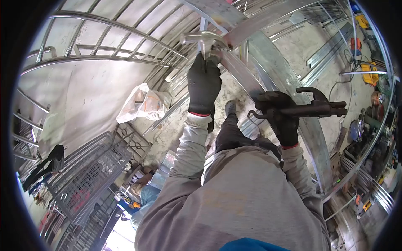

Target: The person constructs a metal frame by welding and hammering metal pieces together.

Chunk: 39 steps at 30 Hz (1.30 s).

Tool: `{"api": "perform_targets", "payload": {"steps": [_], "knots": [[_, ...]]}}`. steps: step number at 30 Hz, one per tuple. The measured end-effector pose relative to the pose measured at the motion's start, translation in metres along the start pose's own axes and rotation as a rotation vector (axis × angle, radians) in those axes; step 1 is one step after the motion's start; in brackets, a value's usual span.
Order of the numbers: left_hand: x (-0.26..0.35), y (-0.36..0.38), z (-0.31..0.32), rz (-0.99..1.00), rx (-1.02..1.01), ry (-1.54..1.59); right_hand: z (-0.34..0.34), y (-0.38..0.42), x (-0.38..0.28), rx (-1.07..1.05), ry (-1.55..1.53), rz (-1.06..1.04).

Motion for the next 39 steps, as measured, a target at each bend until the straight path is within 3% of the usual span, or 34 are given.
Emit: {"api": "perform_targets", "payload": {"steps": [4,6,9,16,18,22,25,30,39], "knots": [[-0.003,-0.006,-0.029,-0.085,0.121,-0.012,0.000,-0.001,-0.002,-0.030,0.046,-0.036],[-0.001,-0.002,-0.037,-0.271,0.104,0.136,-0.002,0.001,0.000,-0.038,0.199,-0.057],[-0.001,0.003,-0.034,-0.274,0.062,0.199,0.003,-0.003,-0.001,-0.027,-0.025,-0.054],[-0.010,0.011,-0.027,-0.312,0.037,0.360,-0.008,0.005,0.007,-0.001,0.216,-0.078],[-0.009,0.012,-0.027,-0.297,0.077,0.373,-0.014,0.006,0.011,0.082,0.251,-0.075],[-0.006,0.015,-0.022,-0.296,0.028,0.369,-0.008,0.003,0.007,0.040,0.181,-0.065],[-0.006,0.011,-0.016,-0.191,0.077,0.307,-0.011,0.002,0.005,0.018,0.344,-0.146],[0.001,0.005,-0.020,-0.127,0.083,0.145,-0.003,-0.001,0.003,0.000,0.116,-0.095],[-0.009,0.005,-0.020,-0.099,0.193,0.147,-0.004,0.000,0.004,0.029,0.093,-0.051]]}}
Point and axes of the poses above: each hand's wrist, its own y-axis away from the middle knuckle, its own z-axis out of the palm, x = y × z, the point moved 5 cm from there along -y, towards the middle knuckle, and after that the axes turned 8 degrees about -y, right-handed, at the moved point
